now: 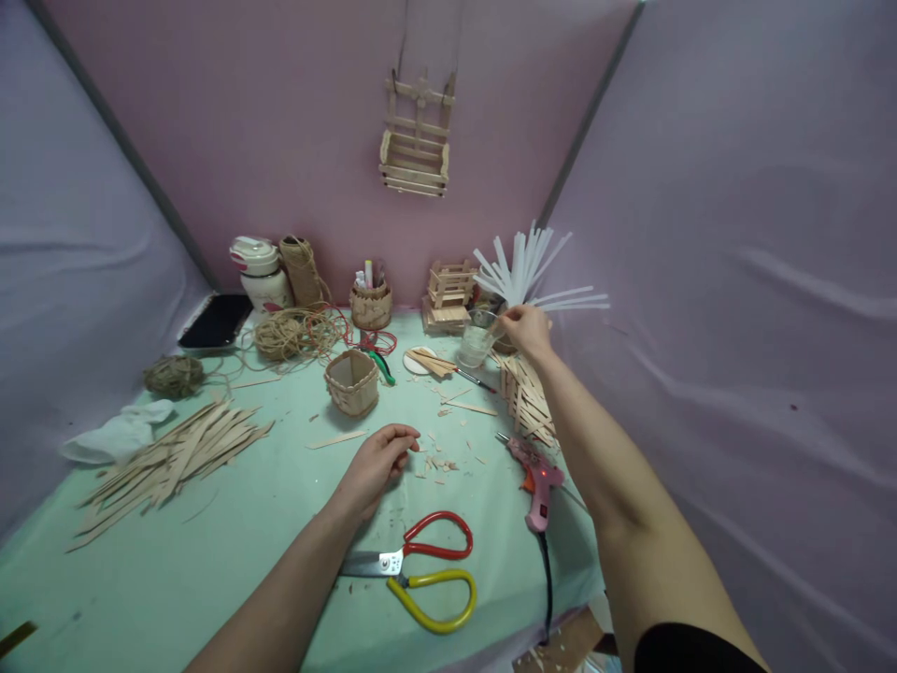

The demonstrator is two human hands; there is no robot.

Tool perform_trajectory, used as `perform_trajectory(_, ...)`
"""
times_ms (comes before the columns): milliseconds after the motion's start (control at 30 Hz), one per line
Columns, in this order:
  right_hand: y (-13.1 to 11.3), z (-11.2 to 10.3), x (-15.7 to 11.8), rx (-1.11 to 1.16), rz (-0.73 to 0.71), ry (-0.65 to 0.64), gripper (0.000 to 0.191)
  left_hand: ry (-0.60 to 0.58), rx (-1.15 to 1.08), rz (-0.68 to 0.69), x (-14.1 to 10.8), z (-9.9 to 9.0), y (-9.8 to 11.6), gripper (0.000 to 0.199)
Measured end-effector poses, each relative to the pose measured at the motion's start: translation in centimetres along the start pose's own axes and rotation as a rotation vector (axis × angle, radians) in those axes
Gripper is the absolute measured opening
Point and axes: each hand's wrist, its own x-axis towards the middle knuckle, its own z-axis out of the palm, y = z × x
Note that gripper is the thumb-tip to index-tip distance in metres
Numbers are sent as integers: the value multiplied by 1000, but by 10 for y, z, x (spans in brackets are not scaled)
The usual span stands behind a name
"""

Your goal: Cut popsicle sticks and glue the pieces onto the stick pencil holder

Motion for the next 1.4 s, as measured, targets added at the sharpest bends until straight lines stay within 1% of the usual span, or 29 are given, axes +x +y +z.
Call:
perform_trajectory(133, -2, -13, -9, 42, -28, 152, 31, -3, 11, 0, 1, 0, -1, 22)
perform_trajectory(167, -2, -16, -13, 46, -55, 188, 32, -4, 14, 1, 0, 0, 0, 22)
perform_trajectory(233, -2, -20, -23, 50, -158, 184, 29, -10, 18, 7, -1, 1, 0, 22)
perform_trajectory(300, -1, -23, -34, 51, -260, 123, 23, -13, 18, 8, -1, 1, 0, 22)
perform_trajectory(333, 0, -25, -39, 50, -283, 112, 22, -14, 18, 4, -1, 2, 0, 23)
perform_trajectory(433, 4, -27, -50, 18, -310, 173, 23, -9, 13, 0, -1, 2, -1, 23)
perform_trajectory(500, 5, -28, -53, -30, -367, 197, 24, -6, 6, 4, 0, 2, -2, 23)
perform_trajectory(567, 6, -28, -54, -71, -388, 226, 23, -2, -4, 9, 1, 2, -3, 22)
perform_trajectory(700, 2, -34, -55, -136, -424, 201, 26, -6, -31, 11, 2, 1, -3, 23)
perform_trajectory(733, -1, -37, -59, -152, -435, 219, 27, -10, -42, 13, 2, 1, -2, 23)
perform_trajectory(767, -6, -41, -66, -164, -438, 268, 28, -15, -55, 17, 1, 0, -1, 25)
perform_trajectory(800, -11, -45, -77, -173, -433, 332, 29, -18, -70, 25, 1, 1, 1, 27)
perform_trajectory(833, -18, -47, -90, -180, -450, 355, 28, -21, -89, 33, -1, 1, 2, 30)
perform_trajectory(867, -25, -48, -107, -180, -511, 328, 25, -25, -113, 40, -2, 2, 4, 33)
perform_trajectory(900, -33, -46, -126, -171, -605, 285, 22, -28, -140, 43, -3, 2, 6, 36)
perform_trajectory(967, -47, -37, -165, -131, -794, 178, 15, -29, -200, 23, -5, 4, 9, 40)
perform_trajectory(1000, -52, -30, -183, -110, -841, 152, 15, -26, -230, 4, -5, 5, 9, 42)
perform_trajectory(1067, -60, -13, -213, -72, -889, 125, 18, -10, -281, -29, -6, 6, 8, 42)
perform_trajectory(1100, -62, -5, -223, -46, -911, 122, 19, 0, -292, -35, -7, 6, 7, 42)
perform_trajectory(1200, -65, 9, -242, 32, -958, 83, 21, 39, -251, -25, -12, 2, 1, 35)
perform_trajectory(1267, -67, 7, -250, 96, -924, -22, 24, 78, -186, 5, -17, -4, -1, 30)
perform_trajectory(1300, -67, 4, -255, 130, -868, -99, 25, 106, -148, 28, -19, -9, -2, 29)
perform_trajectory(1400, -67, -11, -275, 161, -603, -354, 25, 173, -15, 111, -23, -22, 0, 28)
